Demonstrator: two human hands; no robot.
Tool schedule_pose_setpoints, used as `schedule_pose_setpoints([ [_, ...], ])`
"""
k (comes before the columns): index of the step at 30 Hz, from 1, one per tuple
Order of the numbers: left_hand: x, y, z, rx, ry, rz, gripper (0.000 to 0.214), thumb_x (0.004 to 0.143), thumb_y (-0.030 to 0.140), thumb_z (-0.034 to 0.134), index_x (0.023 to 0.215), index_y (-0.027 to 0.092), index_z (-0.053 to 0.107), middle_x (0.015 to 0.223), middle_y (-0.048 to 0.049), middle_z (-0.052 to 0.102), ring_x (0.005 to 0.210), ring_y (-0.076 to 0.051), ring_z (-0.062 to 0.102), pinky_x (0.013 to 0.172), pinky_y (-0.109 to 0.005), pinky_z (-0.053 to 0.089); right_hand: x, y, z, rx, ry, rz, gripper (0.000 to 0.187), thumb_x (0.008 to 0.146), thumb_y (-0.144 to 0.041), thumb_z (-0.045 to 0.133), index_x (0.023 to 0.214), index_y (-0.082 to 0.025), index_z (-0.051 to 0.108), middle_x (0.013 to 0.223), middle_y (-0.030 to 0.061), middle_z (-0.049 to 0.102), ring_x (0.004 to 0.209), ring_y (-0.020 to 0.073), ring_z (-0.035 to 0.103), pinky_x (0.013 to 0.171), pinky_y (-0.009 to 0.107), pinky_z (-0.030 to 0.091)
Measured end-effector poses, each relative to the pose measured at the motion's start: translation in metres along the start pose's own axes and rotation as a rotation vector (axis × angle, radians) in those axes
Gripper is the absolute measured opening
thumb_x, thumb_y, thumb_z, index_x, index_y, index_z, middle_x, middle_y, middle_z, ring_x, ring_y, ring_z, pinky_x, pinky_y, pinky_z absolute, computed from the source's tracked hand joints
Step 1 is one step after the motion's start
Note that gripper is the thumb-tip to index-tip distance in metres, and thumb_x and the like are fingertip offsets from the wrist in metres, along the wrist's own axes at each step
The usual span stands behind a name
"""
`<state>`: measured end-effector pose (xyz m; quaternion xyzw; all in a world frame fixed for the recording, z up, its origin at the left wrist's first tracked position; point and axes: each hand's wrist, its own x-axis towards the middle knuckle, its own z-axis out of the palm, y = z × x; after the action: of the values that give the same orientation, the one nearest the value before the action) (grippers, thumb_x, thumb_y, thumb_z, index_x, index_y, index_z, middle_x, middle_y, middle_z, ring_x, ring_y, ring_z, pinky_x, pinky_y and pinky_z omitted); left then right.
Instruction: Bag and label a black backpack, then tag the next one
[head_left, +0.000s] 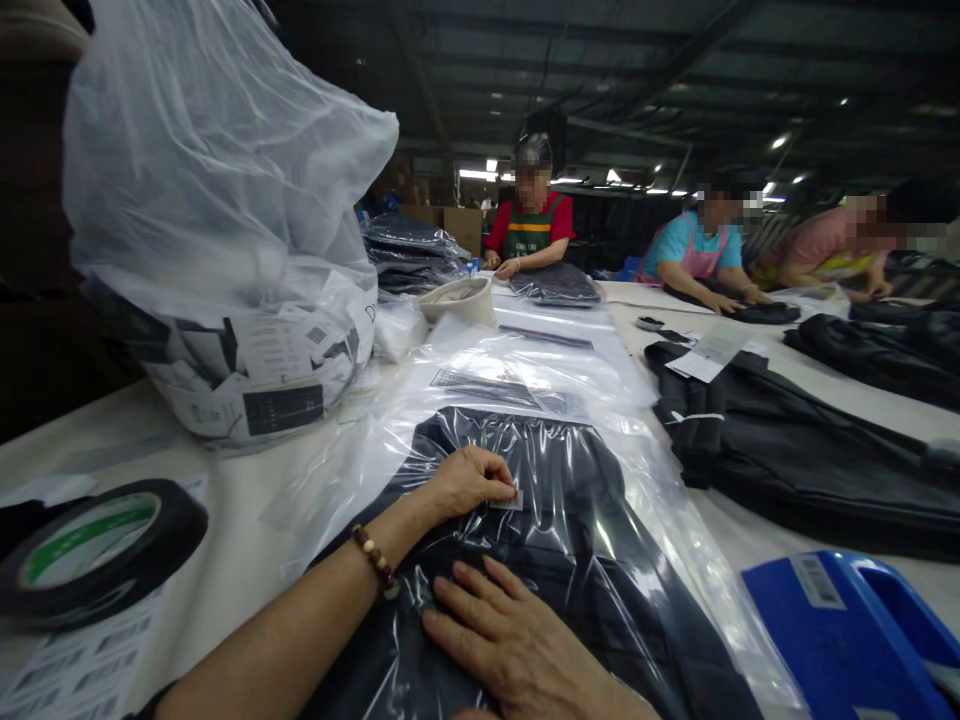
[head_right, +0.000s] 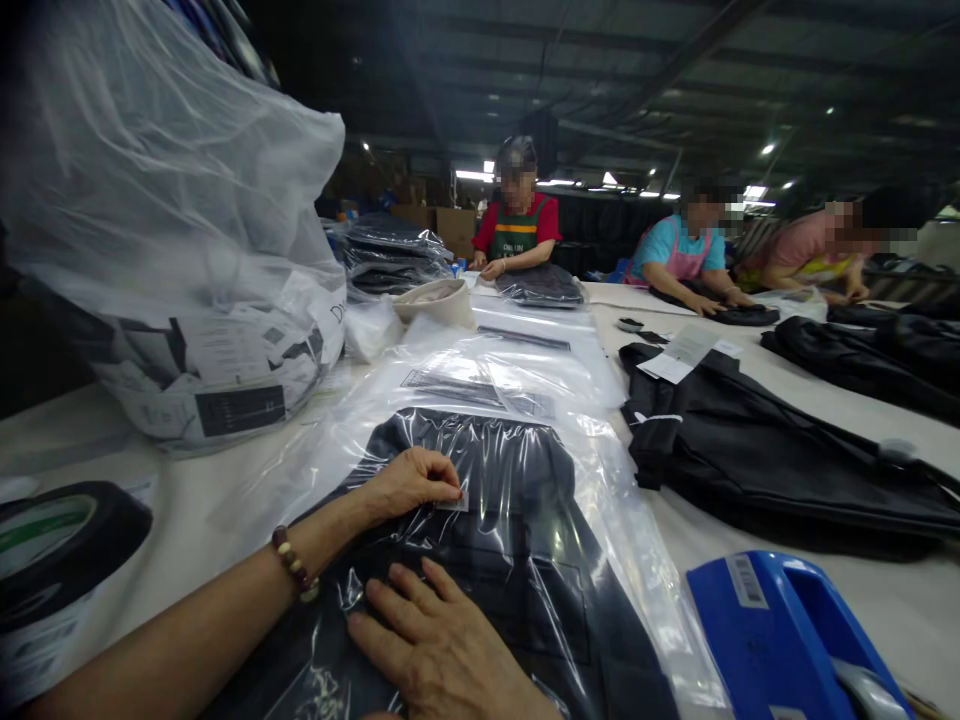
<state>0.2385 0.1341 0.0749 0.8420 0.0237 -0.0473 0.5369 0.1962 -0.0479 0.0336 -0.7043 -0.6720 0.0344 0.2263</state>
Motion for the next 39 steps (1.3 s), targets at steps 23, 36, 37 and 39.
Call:
schedule_pose_setpoints([
  [23,0.001,-0.009,0.013,0.506,0.19,0.172,0.026,0.072,0.018,0.066,0.097,0.017,0.061,0.083,-0.0004,0.055,0.077,-0.016,0.054,0.073,-0.028,0.043,0.002,-0.005,-0.009,0.098,-0.057,0.053,0.062,0.087,-0.06,0.043,0.139,-0.027,0.034,0.142,0.0037,0.042,0.134,0.0204,0.03,0.112,0.041,0.022],
  [36,-0.062,0.006,0.028,1.051,-0.131,0.371,0.037,0.091,0.016,0.04,0.128,0.013,0.043,0.131,-0.0153,0.05,0.12,-0.027,0.046,0.101,-0.049,0.034,0.013,-0.03,-0.041,0.126,-0.074,0.027,0.053,0.091,-0.05,0.045,0.136,-0.023,0.04,0.134,0.004,0.051,0.129,0.0149,0.038,0.113,0.035,0.018],
  [37,-0.064,0.006,0.026,1.041,-0.148,0.367,0.037,0.091,0.017,0.04,0.128,0.014,0.044,0.134,-0.0152,0.048,0.123,-0.028,0.044,0.102,-0.052,0.031,0.013,-0.033,-0.042,0.109,-0.068,0.031,0.05,0.09,-0.046,0.048,0.135,-0.023,0.041,0.134,0.0031,0.052,0.128,0.0147,0.04,0.113,0.034,0.02],
  [39,-0.073,0.008,0.02,0.996,-0.187,0.329,0.034,0.091,0.017,0.041,0.124,0.017,0.048,0.138,-0.0138,0.045,0.127,-0.028,0.041,0.105,-0.055,0.027,0.012,-0.037,-0.046,0.066,-0.04,0.044,0.043,0.09,-0.041,0.05,0.13,-0.025,0.047,0.129,0.0008,0.056,0.124,0.0143,0.045,0.11,0.032,0.027],
])
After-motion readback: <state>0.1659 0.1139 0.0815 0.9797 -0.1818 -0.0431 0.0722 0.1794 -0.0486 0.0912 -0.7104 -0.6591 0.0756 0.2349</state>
